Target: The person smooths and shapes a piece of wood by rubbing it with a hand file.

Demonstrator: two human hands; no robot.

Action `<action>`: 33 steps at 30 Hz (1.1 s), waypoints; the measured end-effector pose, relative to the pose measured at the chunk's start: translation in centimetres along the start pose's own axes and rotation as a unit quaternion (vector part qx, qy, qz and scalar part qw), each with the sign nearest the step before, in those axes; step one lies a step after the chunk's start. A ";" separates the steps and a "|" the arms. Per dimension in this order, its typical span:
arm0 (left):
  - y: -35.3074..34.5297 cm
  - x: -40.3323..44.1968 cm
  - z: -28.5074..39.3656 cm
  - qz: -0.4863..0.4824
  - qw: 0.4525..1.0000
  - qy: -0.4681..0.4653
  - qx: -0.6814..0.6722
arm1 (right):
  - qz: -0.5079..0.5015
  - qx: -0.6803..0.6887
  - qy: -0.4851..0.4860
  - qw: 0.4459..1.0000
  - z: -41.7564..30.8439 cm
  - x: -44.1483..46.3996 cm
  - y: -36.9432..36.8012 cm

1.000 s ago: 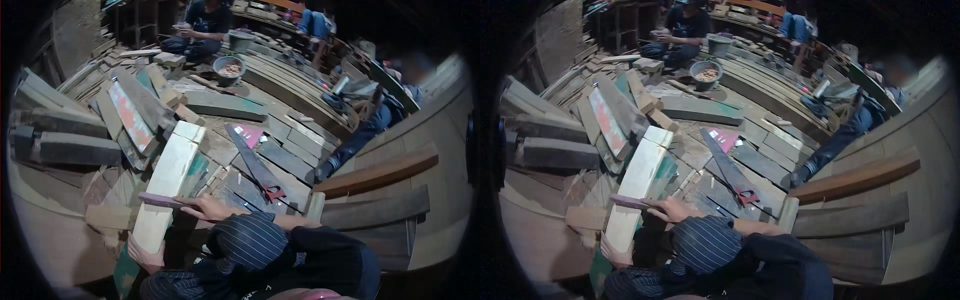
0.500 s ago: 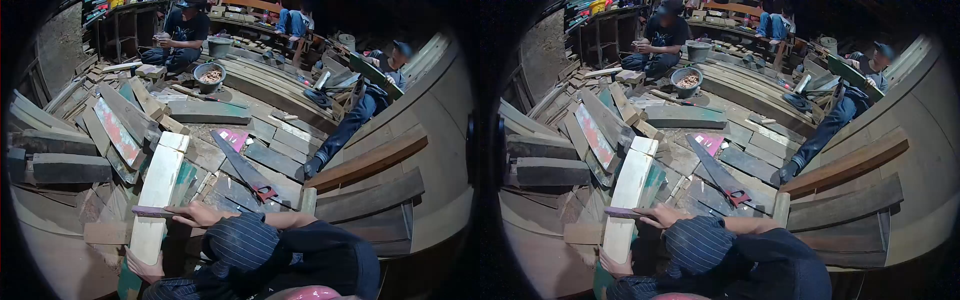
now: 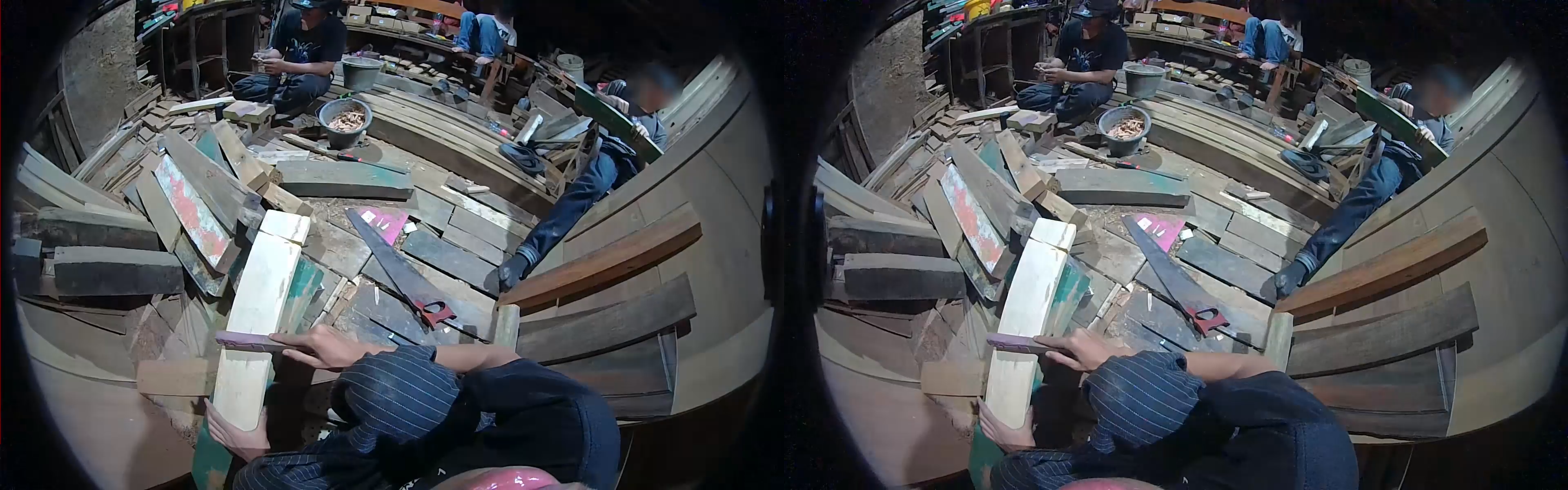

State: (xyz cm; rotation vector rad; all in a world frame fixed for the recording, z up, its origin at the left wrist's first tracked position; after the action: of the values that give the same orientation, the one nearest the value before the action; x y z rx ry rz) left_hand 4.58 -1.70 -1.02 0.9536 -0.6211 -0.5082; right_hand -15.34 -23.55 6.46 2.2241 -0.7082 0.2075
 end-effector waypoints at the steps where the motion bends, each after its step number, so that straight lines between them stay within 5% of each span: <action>1: -0.1 0.0 -0.1 -0.001 1.000 0.000 0.002 | -0.007 0.001 -0.009 1.000 0.0 0.0 0.0; 33: -0.2 -0.1 -0.3 -0.003 1.000 0.018 0.006 | 0.012 0.034 0.028 0.999 0.2 -0.2 -0.1</action>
State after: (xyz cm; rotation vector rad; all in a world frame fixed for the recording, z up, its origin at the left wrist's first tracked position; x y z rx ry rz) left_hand 4.66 -1.55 -1.30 0.9737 -0.5904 -0.4923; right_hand -15.43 -23.54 6.16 2.2660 -0.7079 0.3102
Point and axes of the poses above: each hand's wrist, its own x-axis towards the middle knuckle, its own y-axis out of the back of the hand, z = x × y, the point moved 6 cm from there along x, towards the middle knuckle, and after that the axes turned 3 degrees about -z, right-handed, at the moved point
